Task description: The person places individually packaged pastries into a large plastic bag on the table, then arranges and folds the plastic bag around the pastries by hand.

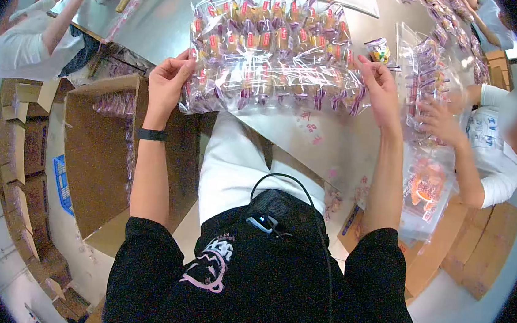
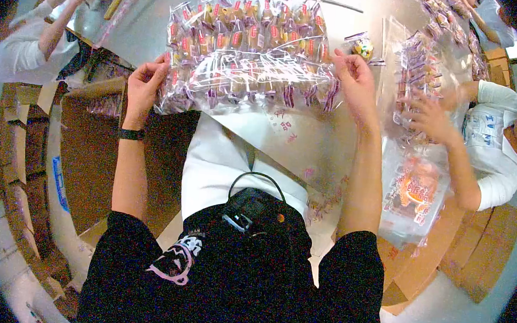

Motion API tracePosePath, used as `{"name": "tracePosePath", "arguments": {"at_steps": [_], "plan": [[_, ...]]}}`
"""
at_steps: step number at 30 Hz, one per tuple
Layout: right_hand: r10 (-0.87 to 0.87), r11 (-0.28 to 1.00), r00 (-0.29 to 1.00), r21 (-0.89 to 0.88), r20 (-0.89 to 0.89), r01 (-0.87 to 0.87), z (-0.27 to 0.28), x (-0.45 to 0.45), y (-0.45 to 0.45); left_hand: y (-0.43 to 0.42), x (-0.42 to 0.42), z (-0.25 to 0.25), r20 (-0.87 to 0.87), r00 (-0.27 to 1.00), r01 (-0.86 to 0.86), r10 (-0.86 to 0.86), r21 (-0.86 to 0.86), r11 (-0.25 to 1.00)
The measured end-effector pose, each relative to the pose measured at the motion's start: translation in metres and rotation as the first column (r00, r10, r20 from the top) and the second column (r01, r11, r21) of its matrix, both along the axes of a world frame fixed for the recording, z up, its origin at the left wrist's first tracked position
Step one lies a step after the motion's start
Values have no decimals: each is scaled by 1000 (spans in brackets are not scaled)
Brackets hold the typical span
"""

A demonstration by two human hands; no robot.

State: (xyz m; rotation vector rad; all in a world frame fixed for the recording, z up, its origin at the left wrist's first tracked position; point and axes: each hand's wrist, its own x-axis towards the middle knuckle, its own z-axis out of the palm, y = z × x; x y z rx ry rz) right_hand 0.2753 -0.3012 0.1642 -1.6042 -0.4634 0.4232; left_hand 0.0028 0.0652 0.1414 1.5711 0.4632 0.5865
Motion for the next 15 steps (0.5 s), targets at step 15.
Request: {"name": "tracePosePath", "arguments": {"at_steps": [15], "plan": [[-37,986,981,-151,190,67,-9,19,19,3,9,-11,39,995,-93,93,10,996]]}}
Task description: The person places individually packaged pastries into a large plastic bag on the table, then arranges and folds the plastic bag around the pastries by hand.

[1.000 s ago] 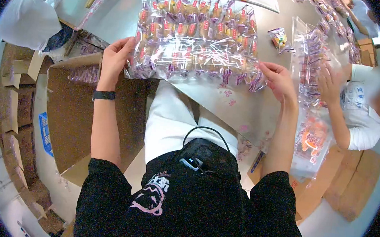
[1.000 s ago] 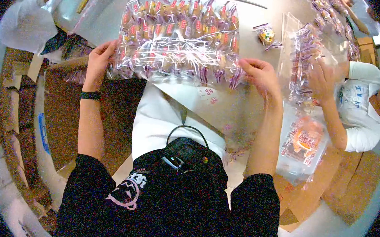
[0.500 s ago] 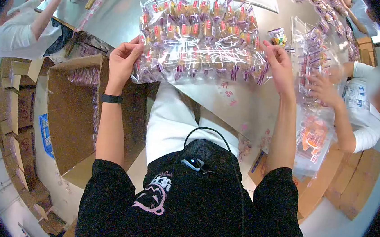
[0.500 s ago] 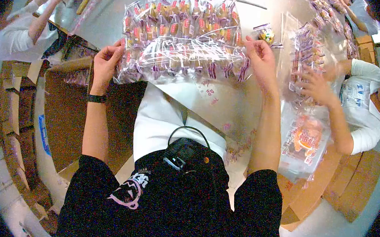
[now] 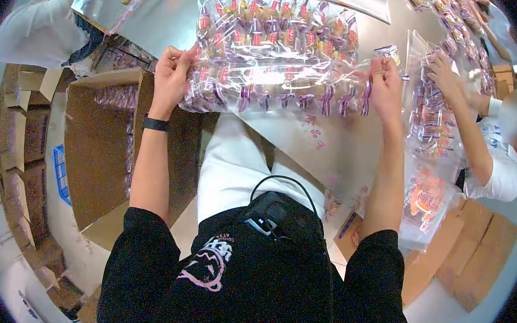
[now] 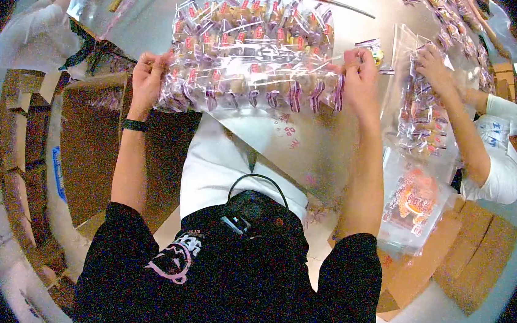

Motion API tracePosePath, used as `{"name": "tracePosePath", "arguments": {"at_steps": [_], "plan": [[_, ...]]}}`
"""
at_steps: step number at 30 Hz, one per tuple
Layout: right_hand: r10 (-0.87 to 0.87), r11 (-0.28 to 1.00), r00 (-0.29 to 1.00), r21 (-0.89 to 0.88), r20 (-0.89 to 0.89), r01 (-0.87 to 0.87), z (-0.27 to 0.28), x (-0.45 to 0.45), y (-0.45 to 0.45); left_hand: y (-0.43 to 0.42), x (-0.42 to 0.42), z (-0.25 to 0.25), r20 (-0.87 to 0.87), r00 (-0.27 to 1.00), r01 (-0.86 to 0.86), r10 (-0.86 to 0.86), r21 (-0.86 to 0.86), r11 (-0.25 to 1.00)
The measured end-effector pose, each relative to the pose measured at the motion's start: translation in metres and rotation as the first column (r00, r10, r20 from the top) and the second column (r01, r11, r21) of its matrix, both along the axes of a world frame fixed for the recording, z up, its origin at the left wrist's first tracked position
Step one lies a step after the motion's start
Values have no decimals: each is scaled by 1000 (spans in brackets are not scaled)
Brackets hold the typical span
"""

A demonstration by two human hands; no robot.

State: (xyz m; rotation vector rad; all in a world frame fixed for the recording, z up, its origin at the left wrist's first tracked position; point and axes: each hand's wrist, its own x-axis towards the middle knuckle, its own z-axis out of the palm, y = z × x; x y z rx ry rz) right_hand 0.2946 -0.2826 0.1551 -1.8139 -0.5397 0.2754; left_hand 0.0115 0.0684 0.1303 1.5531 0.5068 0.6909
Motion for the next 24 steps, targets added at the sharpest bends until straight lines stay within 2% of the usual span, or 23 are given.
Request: {"name": "tracePosePath", "arguments": {"at_steps": [2,5,8,11,14,15,18,21,23,24], "plan": [[3,1000,1000,-18,27,-2,-13,13,-5,-7,1,6,-36,999,-33,32,-23,999],[-66,992,993,104,-97,76,-16,0,0,0,-3,-3,-59,998,-36,34,-44,998],[-13,992,997,125,-76,23,-18,-2,-2,6,-4,-12,-71,997,-42,39,-44,998],[25,999,941,49,-339,-9,-19,7,-9,-2,2,-2,-72,997,-43,37,-95,995],[55,998,886,50,-461,-36,-22,12,-7,1,-3,-2,-123,992,-36,26,-83,996],[60,998,884,40,-463,-47,-24,17,-6,5,-3,-5,-146,989,-24,15,-64,998],[44,999,879,20,-474,-39,-31,17,-13,16,-8,-14,-100,992,55,-72,-157,986],[30,998,893,58,-449,-5,-34,11,-8,-22,13,10,37,973,-215,228,-217,952],[18,995,912,93,-409,22,-35,5,-7,-18,15,-1,144,969,-182,203,-148,972],[-18,998,964,51,-266,33,-39,6,-8,-17,13,-6,196,962,-169,188,-112,979]]}}
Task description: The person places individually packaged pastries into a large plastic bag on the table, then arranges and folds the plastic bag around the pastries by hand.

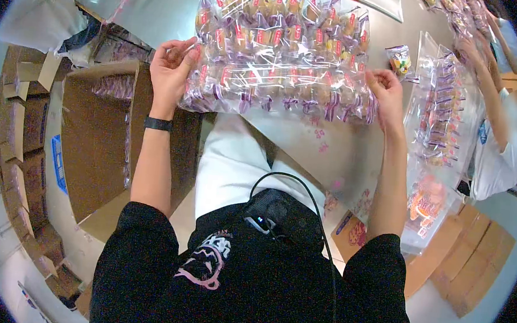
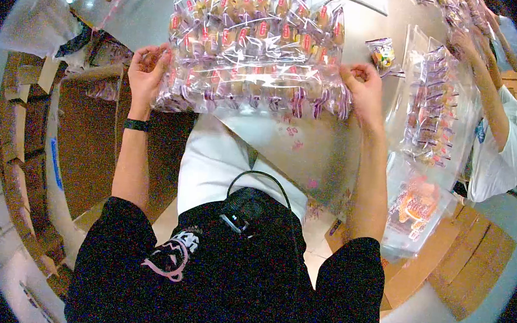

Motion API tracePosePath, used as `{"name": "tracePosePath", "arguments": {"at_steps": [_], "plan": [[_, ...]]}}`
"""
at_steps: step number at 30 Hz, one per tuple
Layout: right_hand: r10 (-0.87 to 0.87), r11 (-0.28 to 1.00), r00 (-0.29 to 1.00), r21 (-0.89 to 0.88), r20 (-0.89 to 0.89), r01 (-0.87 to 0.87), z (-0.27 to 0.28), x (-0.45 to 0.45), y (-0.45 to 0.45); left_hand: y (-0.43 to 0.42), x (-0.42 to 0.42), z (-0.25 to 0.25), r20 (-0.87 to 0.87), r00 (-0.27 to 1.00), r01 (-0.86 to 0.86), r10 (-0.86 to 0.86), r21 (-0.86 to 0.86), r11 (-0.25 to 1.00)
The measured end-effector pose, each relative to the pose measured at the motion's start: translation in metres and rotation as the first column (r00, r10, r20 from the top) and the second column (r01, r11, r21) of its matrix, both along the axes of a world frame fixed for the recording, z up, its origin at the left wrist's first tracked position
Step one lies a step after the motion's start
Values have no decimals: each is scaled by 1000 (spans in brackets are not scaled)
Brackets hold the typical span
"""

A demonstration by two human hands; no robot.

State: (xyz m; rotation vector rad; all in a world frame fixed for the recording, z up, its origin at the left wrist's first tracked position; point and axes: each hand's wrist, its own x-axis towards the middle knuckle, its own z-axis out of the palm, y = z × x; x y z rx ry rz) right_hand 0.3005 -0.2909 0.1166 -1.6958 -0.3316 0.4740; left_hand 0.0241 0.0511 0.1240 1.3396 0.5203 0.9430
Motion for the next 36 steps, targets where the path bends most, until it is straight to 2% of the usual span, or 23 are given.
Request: {"name": "tracePosePath", "arguments": {"at_steps": [2,3,5,6,8,11,15,16,18,21,23,24,26,28,29,31,34,35,36], "plan": [[-38,995,951,-78,306,65,-6,3,-1,6,-9,-5,-188,971,-97,145,242,965],[-19,991,950,-123,311,60,-2,1,-3,9,-10,-5,-264,938,-120,226,365,923],[27,977,947,-210,321,43,8,0,-7,11,-13,-7,-288,933,-112,217,342,933],[18,980,946,-192,324,47,13,-3,-6,8,-15,-4,-304,928,-108,214,329,938],[5,987,943,-155,332,49,20,-9,-2,4,-18,3,-346,903,-110,253,383,917],[1,961,903,-251,431,119,24,-7,-3,-7,-16,18,-368,881,-129,297,417,900],[124,941,818,-328,562,83,31,-9,-4,5,-15,1,-256,910,-137,326,556,820],[184,926,803,-374,567,51,37,-5,-4,6,-15,3,-337,894,-95,294,498,862],[300,883,779,-469,550,-9,47,-3,-2,5,-20,17,-500,841,-17,208,359,933],[451,783,769,-614,452,-98,67,1,0,11,-19,50,-665,717,223,206,500,837],[537,687,781,-703,319,-185,77,-3,1,-1,-4,82,-818,495,371,292,504,780],[512,643,838,-730,187,-231,87,-5,6,-11,3,93,-865,369,439,340,485,756],[429,559,900,-761,-75,-330,113,-14,27,-31,23,105,-914,243,406,326,401,821],[423,442,906,-867,-23,-228,129,-44,55,-58,46,128,-947,110,411,301,319,854],[421,380,907,-909,4,-173,133,-56,67,-68,53,131,-948,115,385,297,318,866],[339,387,941,-914,15,-125,125,-71,82,-82,58,131,-951,110,335,288,308,890],[278,359,959,-932,55,-50,109,-78,88,-93,60,104,-805,161,323,571,590,740],[254,365,963,-931,93,-6,102,-79,88,-90,61,101,-845,117,331,522,529,782],[230,371,964,-928,136,42,99,-79,88,-91,62,100,-843,126,311,522,533,786]]}}
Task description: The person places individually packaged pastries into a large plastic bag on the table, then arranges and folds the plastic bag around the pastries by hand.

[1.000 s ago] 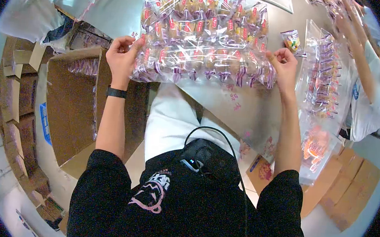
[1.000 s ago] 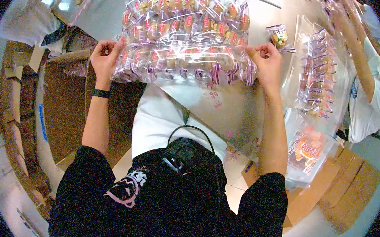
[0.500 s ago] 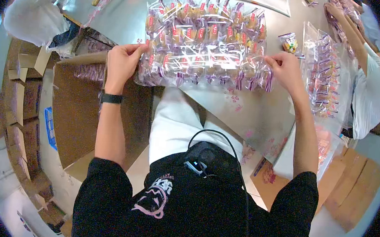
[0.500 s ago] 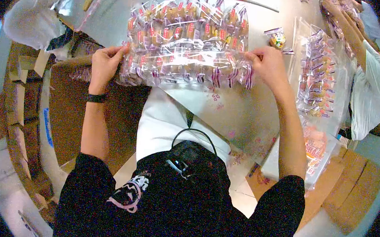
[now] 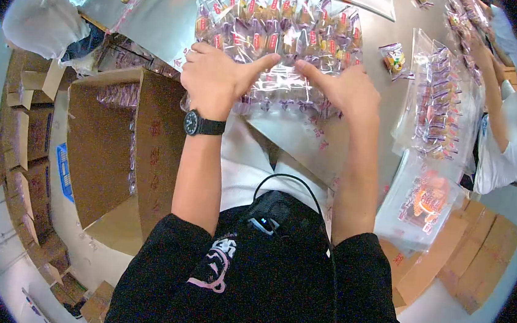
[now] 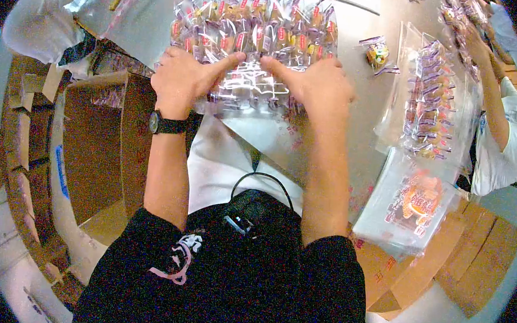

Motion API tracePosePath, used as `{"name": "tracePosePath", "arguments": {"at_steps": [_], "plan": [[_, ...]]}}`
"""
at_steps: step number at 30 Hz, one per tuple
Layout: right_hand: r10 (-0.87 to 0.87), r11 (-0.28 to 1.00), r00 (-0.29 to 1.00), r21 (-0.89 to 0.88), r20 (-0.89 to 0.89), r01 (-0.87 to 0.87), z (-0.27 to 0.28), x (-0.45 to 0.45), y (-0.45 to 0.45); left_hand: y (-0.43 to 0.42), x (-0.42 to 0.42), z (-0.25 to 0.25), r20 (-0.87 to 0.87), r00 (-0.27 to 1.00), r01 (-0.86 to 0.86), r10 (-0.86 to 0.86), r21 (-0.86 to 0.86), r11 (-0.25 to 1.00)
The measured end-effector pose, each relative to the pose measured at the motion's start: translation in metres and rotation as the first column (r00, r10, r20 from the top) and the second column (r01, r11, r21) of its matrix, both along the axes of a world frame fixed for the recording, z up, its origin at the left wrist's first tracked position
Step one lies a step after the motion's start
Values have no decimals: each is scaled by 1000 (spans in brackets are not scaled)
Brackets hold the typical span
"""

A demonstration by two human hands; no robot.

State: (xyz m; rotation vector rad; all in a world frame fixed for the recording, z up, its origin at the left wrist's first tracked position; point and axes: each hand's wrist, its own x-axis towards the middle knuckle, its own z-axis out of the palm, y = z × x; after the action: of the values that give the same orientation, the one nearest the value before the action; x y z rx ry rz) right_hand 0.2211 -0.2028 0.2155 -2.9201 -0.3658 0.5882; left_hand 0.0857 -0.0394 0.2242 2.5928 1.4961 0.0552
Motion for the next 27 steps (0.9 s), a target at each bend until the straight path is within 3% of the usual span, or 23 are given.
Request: {"name": "tracePosePath", "arguments": {"at_steps": [3,5,9,13,18,27], "plan": [[-18,984,998,179,52,8,-4,-7,-4,-3,-5,-10,71,997,-22,23,-6,1000],[3,988,1000,154,-9,-2,-2,-5,-5,1,-5,-19,166,986,-23,21,10,1000],[-39,976,998,211,-54,50,-12,4,-12,4,-6,-8,161,987,16,6,-135,991],[-113,922,988,360,-105,144,-11,3,-12,7,-8,-8,160,987,22,-6,-98,995],[-44,958,999,282,-12,46,-8,-1,-13,13,-14,0,146,988,72,-45,-183,981],[-43,956,994,293,102,12,-18,-1,-13,16,-14,-18,219,974,77,-54,-97,992]]}}
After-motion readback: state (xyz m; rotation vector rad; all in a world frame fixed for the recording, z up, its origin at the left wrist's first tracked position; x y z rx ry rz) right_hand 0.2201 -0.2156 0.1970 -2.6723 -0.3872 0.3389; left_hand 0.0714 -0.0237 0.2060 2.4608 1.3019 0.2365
